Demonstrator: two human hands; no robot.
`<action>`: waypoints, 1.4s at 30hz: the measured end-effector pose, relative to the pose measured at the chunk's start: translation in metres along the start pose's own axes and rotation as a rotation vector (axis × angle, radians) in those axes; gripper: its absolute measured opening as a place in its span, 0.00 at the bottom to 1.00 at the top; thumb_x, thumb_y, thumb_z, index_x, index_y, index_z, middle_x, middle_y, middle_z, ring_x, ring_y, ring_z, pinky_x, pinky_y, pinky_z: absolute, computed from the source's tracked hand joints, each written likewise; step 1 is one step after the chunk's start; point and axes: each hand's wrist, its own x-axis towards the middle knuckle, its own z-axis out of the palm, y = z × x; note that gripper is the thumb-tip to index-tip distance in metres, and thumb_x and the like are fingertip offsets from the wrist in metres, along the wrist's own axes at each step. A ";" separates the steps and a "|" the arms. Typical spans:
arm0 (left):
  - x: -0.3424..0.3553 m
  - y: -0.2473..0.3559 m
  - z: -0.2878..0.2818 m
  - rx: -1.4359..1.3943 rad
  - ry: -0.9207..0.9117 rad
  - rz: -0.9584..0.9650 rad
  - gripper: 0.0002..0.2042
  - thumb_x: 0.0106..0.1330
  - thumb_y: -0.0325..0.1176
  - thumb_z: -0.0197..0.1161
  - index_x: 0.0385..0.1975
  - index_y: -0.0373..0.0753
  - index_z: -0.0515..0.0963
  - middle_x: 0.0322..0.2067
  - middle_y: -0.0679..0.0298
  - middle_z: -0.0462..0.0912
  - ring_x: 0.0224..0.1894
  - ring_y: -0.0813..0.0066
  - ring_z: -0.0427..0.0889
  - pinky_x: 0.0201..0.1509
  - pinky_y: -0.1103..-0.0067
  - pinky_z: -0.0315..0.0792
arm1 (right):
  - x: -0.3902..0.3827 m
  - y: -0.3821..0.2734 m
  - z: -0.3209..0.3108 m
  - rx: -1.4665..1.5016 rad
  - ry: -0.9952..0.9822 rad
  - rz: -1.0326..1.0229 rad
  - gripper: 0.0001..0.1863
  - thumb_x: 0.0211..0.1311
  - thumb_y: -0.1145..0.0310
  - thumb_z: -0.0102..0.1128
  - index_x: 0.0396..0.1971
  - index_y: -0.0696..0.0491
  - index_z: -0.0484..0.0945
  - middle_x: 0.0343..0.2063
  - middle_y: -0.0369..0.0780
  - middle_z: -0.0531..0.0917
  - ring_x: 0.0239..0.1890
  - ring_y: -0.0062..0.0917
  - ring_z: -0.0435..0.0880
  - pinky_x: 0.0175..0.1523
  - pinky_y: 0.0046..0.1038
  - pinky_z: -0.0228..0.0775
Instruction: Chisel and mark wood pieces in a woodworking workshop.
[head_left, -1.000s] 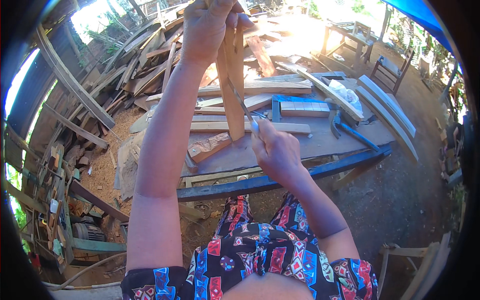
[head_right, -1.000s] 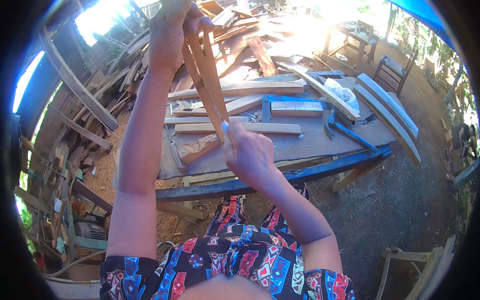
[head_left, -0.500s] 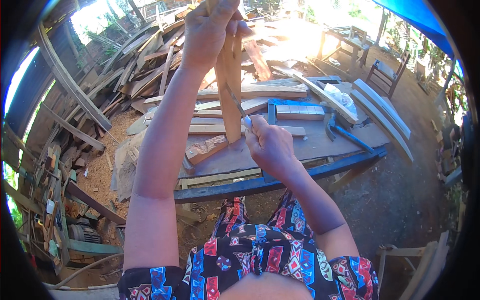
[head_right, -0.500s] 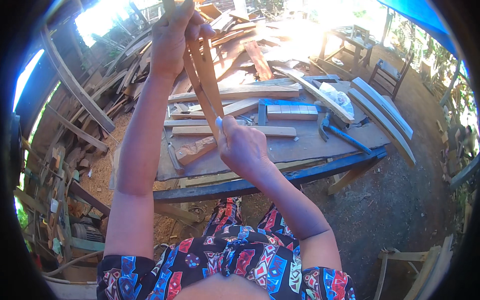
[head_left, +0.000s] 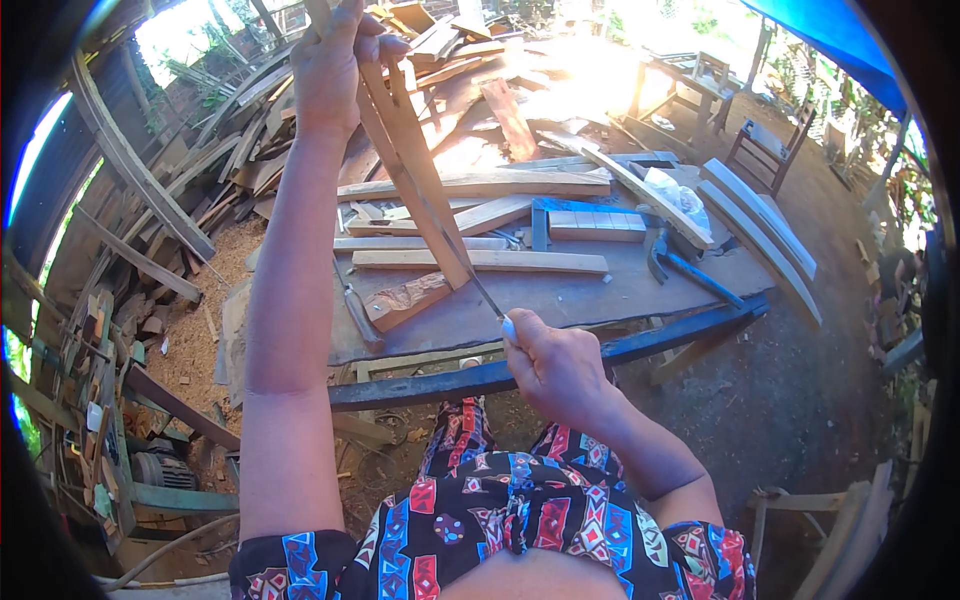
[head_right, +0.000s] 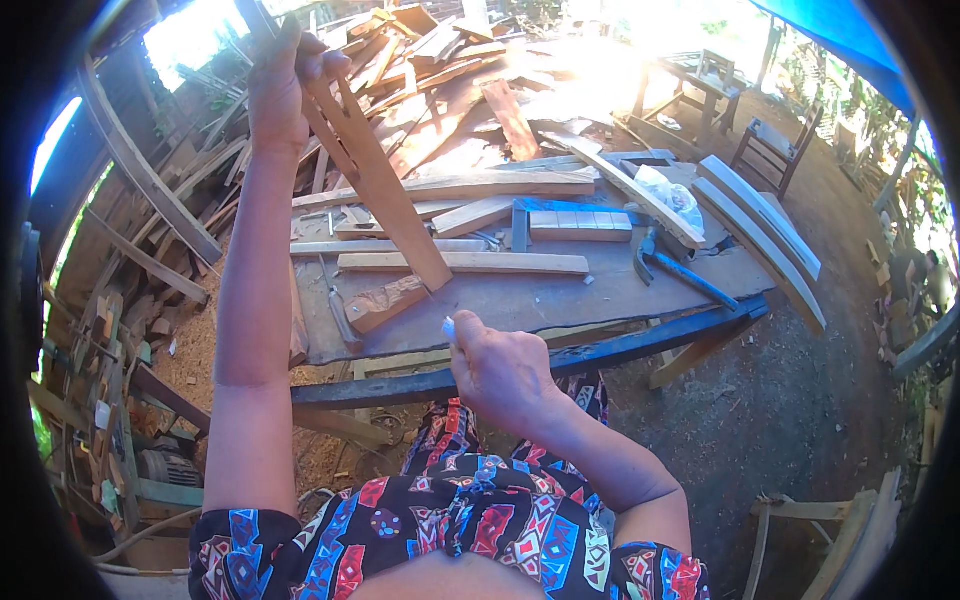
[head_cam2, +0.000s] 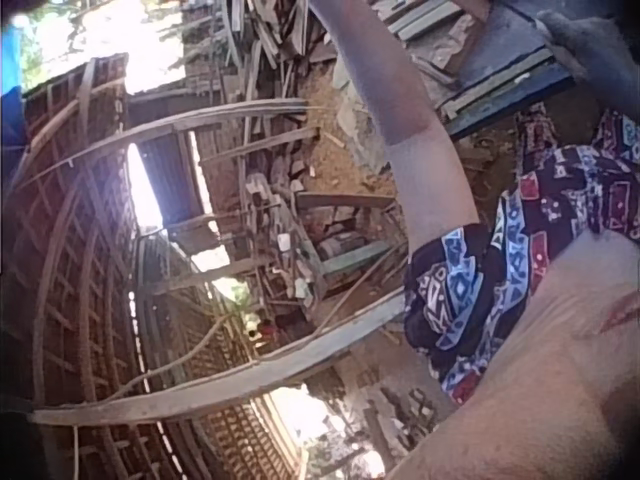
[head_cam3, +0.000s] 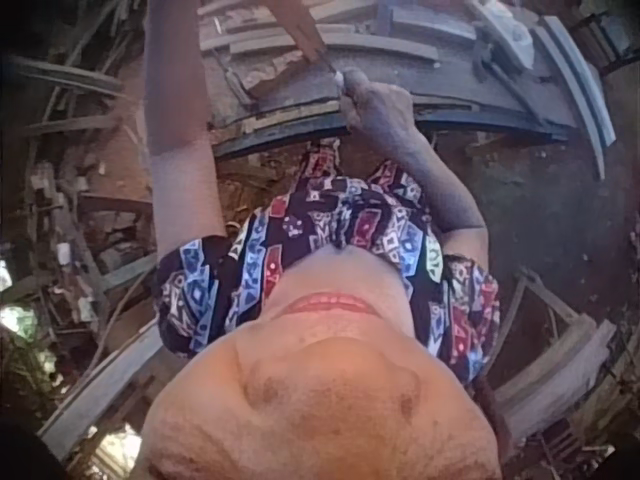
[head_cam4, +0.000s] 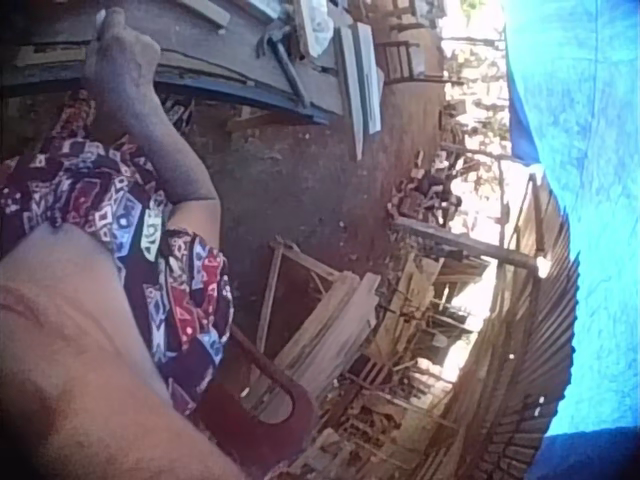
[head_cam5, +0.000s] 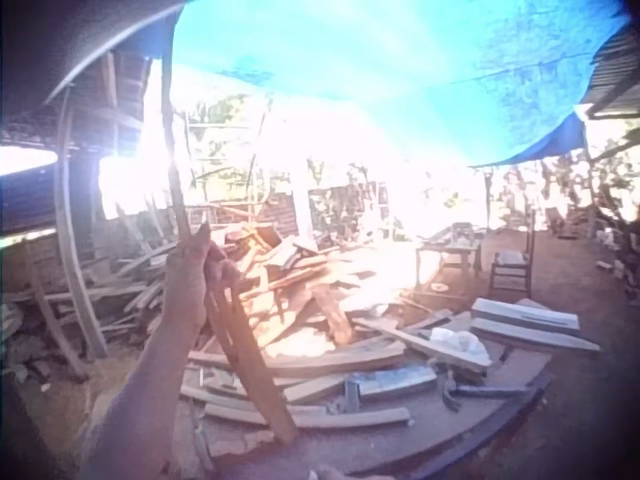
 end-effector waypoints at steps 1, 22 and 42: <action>-0.002 0.001 -0.001 0.002 0.010 -0.008 0.17 0.68 0.44 0.58 0.26 0.35 0.75 0.17 0.67 0.69 0.28 0.66 0.83 0.39 0.71 0.80 | 0.000 -0.001 0.001 0.005 -0.026 0.012 0.10 0.62 0.69 0.55 0.42 0.54 0.72 0.18 0.48 0.79 0.24 0.45 0.81 0.28 0.42 0.70; -0.021 0.016 0.034 -0.010 -0.254 0.044 0.22 0.65 0.55 0.60 0.30 0.37 0.80 0.26 0.63 0.80 0.32 0.70 0.85 0.40 0.74 0.80 | -0.020 0.006 -0.004 0.168 0.134 0.027 0.10 0.65 0.67 0.55 0.44 0.54 0.72 0.18 0.46 0.79 0.23 0.44 0.82 0.27 0.39 0.70; -0.021 0.015 0.036 -0.083 -0.240 0.057 0.21 0.64 0.52 0.63 0.25 0.36 0.79 0.21 0.63 0.82 0.27 0.75 0.83 0.35 0.76 0.80 | -0.018 0.005 0.002 0.037 0.170 -0.027 0.10 0.64 0.69 0.54 0.43 0.54 0.71 0.19 0.46 0.80 0.21 0.41 0.82 0.25 0.38 0.70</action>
